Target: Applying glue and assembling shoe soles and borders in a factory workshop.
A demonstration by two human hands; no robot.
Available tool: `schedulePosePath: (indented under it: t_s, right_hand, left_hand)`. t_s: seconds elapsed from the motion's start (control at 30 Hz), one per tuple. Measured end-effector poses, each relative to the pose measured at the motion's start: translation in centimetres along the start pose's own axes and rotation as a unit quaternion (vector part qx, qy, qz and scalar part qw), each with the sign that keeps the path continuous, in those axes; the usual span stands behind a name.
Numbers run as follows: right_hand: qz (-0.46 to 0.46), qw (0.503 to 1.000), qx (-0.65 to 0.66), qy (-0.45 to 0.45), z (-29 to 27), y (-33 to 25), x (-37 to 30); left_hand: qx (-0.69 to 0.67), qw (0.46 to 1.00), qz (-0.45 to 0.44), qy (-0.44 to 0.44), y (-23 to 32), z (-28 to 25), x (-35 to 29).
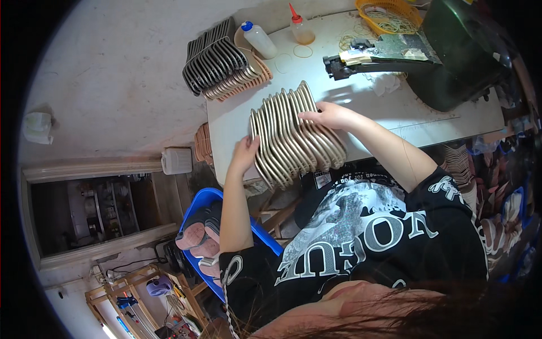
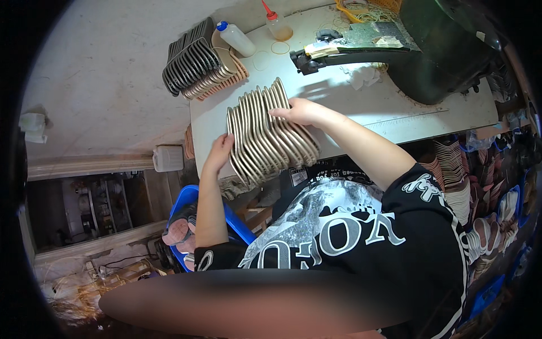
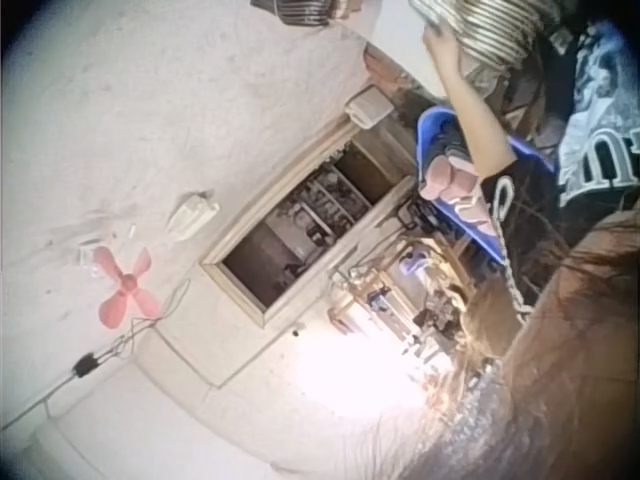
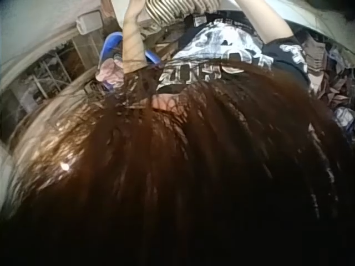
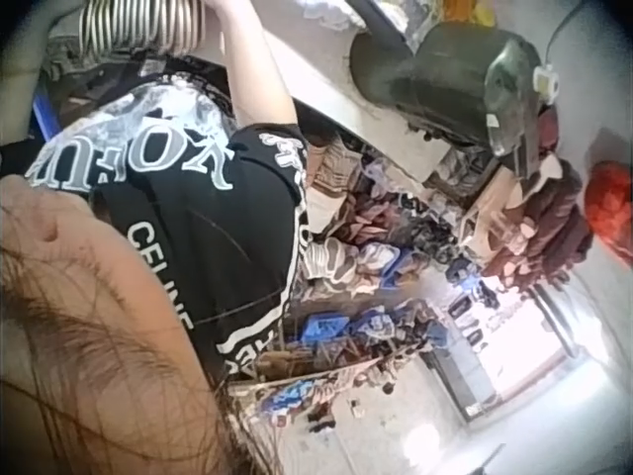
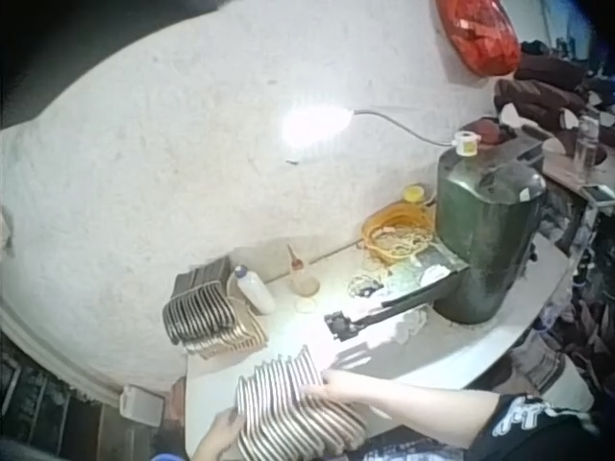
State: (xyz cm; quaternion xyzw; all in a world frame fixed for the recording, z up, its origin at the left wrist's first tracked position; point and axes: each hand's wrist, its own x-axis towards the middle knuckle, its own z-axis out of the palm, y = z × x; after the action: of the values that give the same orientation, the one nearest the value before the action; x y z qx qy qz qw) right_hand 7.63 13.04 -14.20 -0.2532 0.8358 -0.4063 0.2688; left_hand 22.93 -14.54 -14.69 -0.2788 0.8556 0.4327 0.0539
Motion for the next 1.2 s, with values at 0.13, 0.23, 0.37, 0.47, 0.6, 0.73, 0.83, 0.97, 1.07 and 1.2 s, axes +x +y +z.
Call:
schedulePosePath:
  t_s: [0.13, 0.23, 0.37, 0.47, 0.6, 0.73, 0.83, 0.97, 1.07, 1.2]
  right_hand:
    - [0.135, 0.904, 0.395, -0.097, 1.4, -0.9, -1.4]
    - [0.086, 0.816, 0.565, -0.087, 2.7, -2.5, -3.4]
    - [0.072, 0.830, 0.536, -0.136, 1.7, -3.7, -4.6]
    - [-0.086, 0.865, 0.480, -0.121, -1.3, -7.2, -6.1]
    - [-0.236, 0.931, 0.279, 0.016, -4.1, -9.7, -7.0]
    - [-0.250, 0.961, -0.035, 0.109, 0.0, -4.3, -6.3]
    - [-0.269, 0.943, -0.146, 0.132, 1.8, -3.5, -6.8]
    - [-0.278, 0.943, -0.124, 0.134, -0.9, -7.1, -7.2]
    - [-0.199, 0.968, -0.140, 0.058, -2.7, -9.1, -7.4]
    - [0.027, 0.985, -0.151, -0.078, -1.7, -6.4, -2.3]
  left_hand:
    - [-0.327, 0.945, 0.002, -0.026, 1.2, 2.5, -3.2]
    - [-0.406, 0.914, 0.002, 0.003, 1.9, 3.4, -5.3]
    - [-0.399, 0.911, 0.090, 0.053, 1.9, 3.3, -7.2]
    - [-0.349, 0.887, 0.236, 0.189, 5.0, 1.5, -9.5]
    - [-0.361, 0.861, 0.331, 0.139, 5.9, -2.1, -10.3]
    - [-0.076, 0.933, 0.327, 0.127, 1.4, -0.3, -8.4]
    - [-0.229, 0.931, 0.256, 0.125, 0.8, 1.8, -8.0]
    - [-0.189, 0.942, 0.260, 0.099, 4.5, 0.1, -9.8]
    - [-0.247, 0.931, 0.243, 0.113, 8.2, -0.8, -9.3]
    - [0.259, 0.962, -0.061, 0.067, 7.5, -2.0, -3.8]
